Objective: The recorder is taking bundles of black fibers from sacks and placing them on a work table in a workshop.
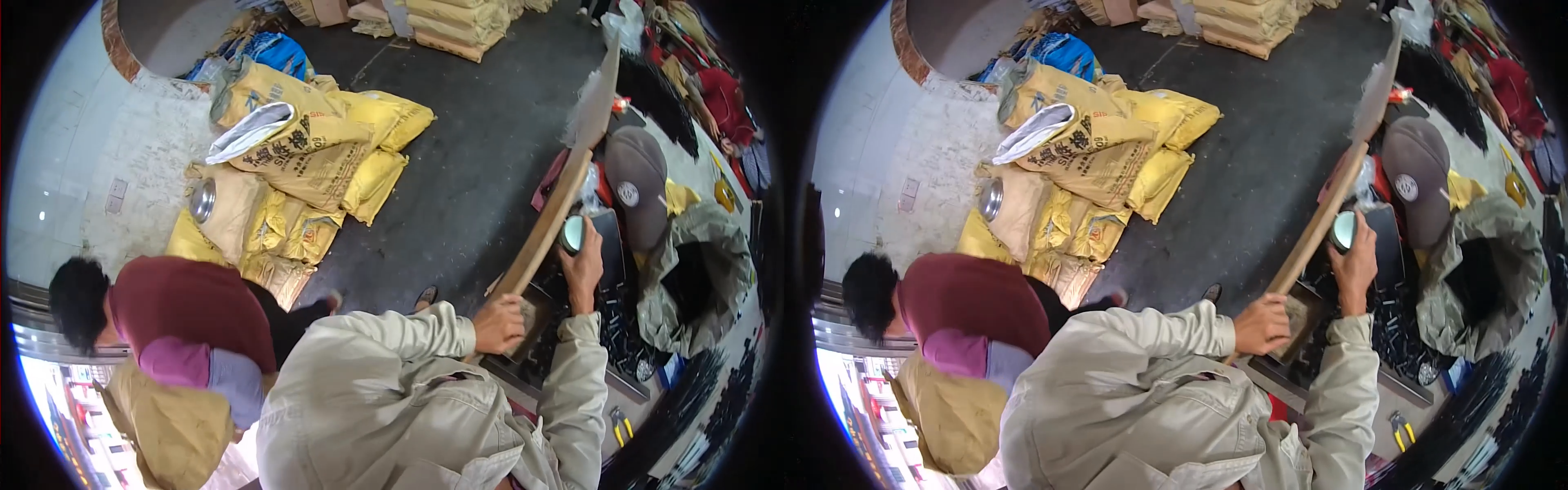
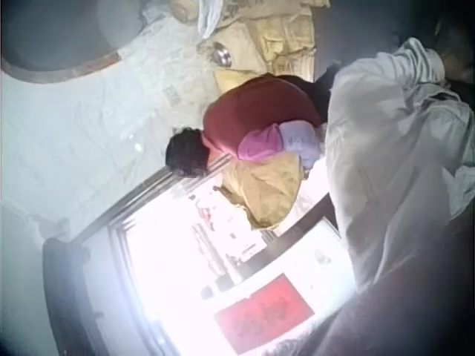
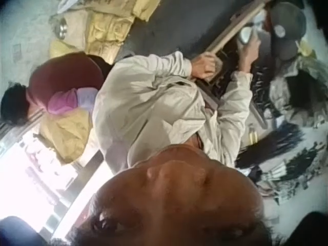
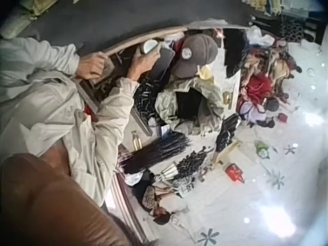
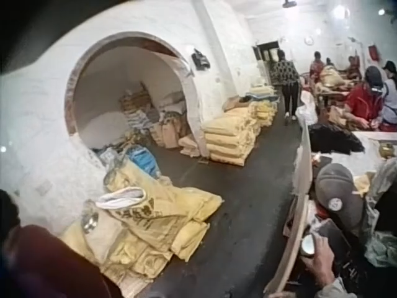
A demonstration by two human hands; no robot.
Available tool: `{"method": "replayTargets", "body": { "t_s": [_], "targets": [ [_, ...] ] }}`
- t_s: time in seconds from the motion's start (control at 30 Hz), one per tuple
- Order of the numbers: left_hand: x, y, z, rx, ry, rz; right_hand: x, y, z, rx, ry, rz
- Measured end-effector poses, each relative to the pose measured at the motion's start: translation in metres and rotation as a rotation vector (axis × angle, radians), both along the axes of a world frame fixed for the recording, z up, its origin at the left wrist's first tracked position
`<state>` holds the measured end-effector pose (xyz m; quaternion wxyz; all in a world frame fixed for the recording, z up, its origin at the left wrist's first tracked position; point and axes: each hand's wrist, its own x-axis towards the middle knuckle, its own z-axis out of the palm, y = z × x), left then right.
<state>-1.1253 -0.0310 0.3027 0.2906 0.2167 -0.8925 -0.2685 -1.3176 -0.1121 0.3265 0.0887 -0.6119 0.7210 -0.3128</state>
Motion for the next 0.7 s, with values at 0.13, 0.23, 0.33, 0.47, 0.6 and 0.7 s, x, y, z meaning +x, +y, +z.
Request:
{"method": "replayTargets", "body": {
  "t_s": [0.13, 0.23, 0.33, 0.47, 0.6, 0.7],
  "targets": [
    [0.004, -0.001, -0.003, 0.095, 0.096, -0.011, 0.011, 0.008, 0.017, -0.095, 0.018, -0.024],
    [0.007, -0.001, -0.005, 0.119, 0.158, 0.009, 0.022, 0.021, 0.05, -0.203, 0.042, -0.059],
    [0.012, -0.003, -0.006, 0.308, 0.215, -0.063, 0.033, 0.047, 0.092, -0.231, 0.052, -0.086],
    [0.05, -0.031, 0.032, 0.417, 0.371, -0.055, 0.079, 0.073, 0.133, -0.149, 0.132, -0.071],
    [0.091, -0.071, 0.063, 0.279, 0.398, 0.009, 0.15, 0.082, 0.147, -0.09, 0.005, -0.013],
    [0.124, -0.093, 0.062, 0.286, 0.436, -0.075, 0.205, 0.073, 0.146, -0.079, -0.13, 0.051]
  ]
}}
